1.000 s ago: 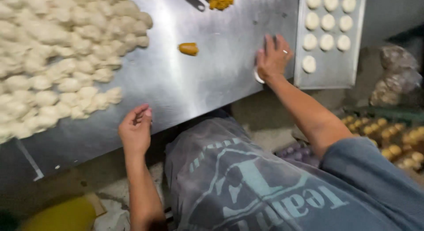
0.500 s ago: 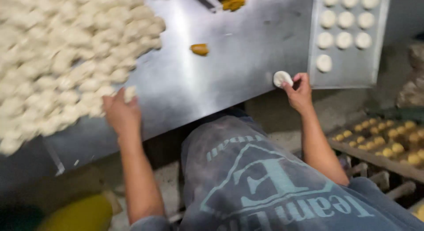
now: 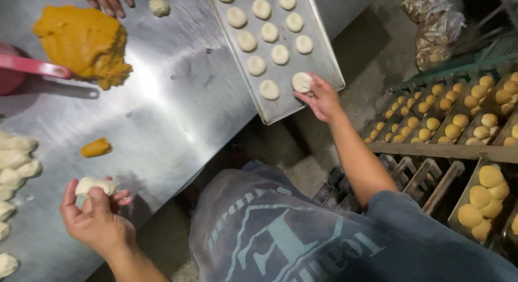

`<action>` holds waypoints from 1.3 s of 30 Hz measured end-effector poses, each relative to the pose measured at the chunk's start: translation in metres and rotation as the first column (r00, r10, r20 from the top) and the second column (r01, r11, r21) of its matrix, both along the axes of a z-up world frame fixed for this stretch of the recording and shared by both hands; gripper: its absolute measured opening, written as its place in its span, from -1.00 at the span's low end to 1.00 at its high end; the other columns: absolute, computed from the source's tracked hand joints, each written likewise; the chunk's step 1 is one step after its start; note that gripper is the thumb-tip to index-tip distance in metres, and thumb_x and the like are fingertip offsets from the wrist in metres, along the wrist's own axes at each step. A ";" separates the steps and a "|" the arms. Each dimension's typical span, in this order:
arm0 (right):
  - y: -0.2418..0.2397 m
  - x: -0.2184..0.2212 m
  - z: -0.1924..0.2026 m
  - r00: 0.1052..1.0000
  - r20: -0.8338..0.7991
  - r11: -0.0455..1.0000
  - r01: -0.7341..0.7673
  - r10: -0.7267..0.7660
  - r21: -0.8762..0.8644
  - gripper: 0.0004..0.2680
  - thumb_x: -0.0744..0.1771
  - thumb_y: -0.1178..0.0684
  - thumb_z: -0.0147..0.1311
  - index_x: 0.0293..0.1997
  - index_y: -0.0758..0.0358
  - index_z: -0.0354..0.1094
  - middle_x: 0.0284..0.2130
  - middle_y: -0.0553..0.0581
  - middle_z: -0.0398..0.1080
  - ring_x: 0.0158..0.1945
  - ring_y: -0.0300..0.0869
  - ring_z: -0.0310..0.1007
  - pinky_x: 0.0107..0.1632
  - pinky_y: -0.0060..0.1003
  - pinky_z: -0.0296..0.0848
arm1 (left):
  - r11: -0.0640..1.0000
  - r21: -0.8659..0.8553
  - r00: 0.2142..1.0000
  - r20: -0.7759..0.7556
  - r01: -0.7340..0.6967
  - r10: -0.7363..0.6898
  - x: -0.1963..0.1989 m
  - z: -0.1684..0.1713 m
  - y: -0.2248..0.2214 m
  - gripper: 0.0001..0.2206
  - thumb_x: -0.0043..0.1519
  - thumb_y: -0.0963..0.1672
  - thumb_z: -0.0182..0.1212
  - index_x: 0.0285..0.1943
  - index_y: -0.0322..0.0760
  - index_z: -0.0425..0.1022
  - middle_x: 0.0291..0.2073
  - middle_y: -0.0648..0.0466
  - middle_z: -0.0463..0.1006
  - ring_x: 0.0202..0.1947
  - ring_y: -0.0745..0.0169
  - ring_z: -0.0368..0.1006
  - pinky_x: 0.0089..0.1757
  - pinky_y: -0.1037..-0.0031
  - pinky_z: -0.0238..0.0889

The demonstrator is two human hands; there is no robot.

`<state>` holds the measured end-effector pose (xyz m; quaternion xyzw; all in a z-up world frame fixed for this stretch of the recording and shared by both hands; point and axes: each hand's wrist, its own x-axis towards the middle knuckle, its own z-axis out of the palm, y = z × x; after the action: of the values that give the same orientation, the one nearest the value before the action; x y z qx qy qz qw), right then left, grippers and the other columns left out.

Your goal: Shaping, filling, and scoring dough on trays in a bakery.

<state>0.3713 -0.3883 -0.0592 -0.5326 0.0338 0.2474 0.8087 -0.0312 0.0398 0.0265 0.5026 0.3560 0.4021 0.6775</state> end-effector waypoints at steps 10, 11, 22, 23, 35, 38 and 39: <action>0.028 -0.006 -0.002 0.182 0.528 0.383 0.503 0.829 -0.775 -0.65 0.33 0.28 -0.03 0.29 0.35 0.34 0.25 0.32 0.37 0.35 0.25 0.34 0.32 0.02 0.37 | 0.941 -0.304 0.986 -0.037 0.147 -0.165 0.044 0.016 -0.074 -0.70 0.42 -0.24 0.14 0.32 -0.53 0.38 0.07 -0.19 0.56 -0.05 -0.02 0.58 0.01 0.28 0.53; 0.026 -0.005 -0.001 0.188 0.525 0.380 0.499 0.830 -0.779 -0.65 0.33 0.28 -0.03 0.29 0.35 0.34 0.25 0.32 0.37 0.35 0.25 0.34 0.32 0.02 0.37 | 0.940 -0.307 0.985 -0.043 0.147 -0.168 0.043 0.014 -0.076 -0.70 0.42 -0.24 0.14 0.32 -0.53 0.38 0.07 -0.19 0.56 -0.05 -0.02 0.58 0.01 0.28 0.53; 0.146 -0.103 0.095 0.578 0.282 0.585 -0.443 0.766 -0.679 -0.74 0.34 0.06 0.24 0.13 0.24 0.45 -0.07 0.07 0.52 0.00 -0.23 0.49 0.03 -0.28 0.49 | 0.877 -0.173 0.836 -0.267 0.448 -0.479 0.075 -0.037 -0.100 -0.83 0.37 -0.23 0.03 0.10 -0.31 0.41 -0.23 0.05 0.54 -0.41 0.40 0.45 -0.34 0.57 0.39; 0.163 -0.126 0.096 0.565 0.287 0.582 -0.454 0.773 -0.674 -0.74 0.34 0.06 0.24 0.13 0.24 0.45 -0.07 0.07 0.52 0.00 -0.23 0.49 0.03 -0.28 0.49 | 0.886 -0.167 0.844 -0.271 0.433 -0.463 0.078 -0.034 -0.101 -0.83 0.37 -0.23 0.03 0.10 -0.31 0.41 -0.23 0.05 0.54 -0.41 0.40 0.45 -0.34 0.57 0.39; 0.316 -0.228 0.032 0.528 0.055 0.521 -0.810 0.848 -0.269 -0.80 0.37 0.15 0.31 0.01 0.45 0.41 -0.27 0.11 0.49 -0.26 -0.30 0.45 -0.19 -0.35 0.43 | 0.966 -0.169 0.970 -0.108 0.196 -0.216 -0.025 -0.047 -0.012 -0.83 0.28 -0.14 0.33 -0.14 -0.43 0.66 -0.52 0.12 0.56 -0.62 0.50 0.37 -0.53 0.62 0.21; 0.379 -0.229 0.033 0.452 0.047 0.446 -0.849 0.891 -0.282 -0.65 0.32 0.08 0.25 0.25 0.24 0.38 -0.11 0.03 0.53 -0.19 -0.28 0.52 -0.11 -0.34 0.54 | 0.982 -0.169 0.990 -0.095 0.084 -0.101 -0.067 -0.080 0.019 -0.78 0.39 -0.12 0.31 -0.14 -0.47 0.63 -0.48 0.08 0.56 -0.53 0.45 0.37 -0.45 0.60 0.23; 0.397 -0.230 0.027 0.446 0.298 0.531 -0.619 0.844 -0.578 -0.62 0.30 0.06 0.30 0.26 0.21 0.38 -0.11 0.07 0.50 -0.17 -0.23 0.52 -0.09 -0.31 0.54 | 0.984 -0.177 1.000 -0.024 0.008 -0.013 -0.081 -0.077 0.031 -0.81 0.36 -0.13 0.29 -0.11 -0.44 0.56 -0.39 0.08 0.57 -0.50 0.42 0.43 -0.44 0.57 0.32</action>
<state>0.1417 0.0092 -0.0325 -0.6853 -0.3898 0.4038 0.4641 -0.1127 0.0707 -0.0503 0.4471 0.3960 0.3590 0.7172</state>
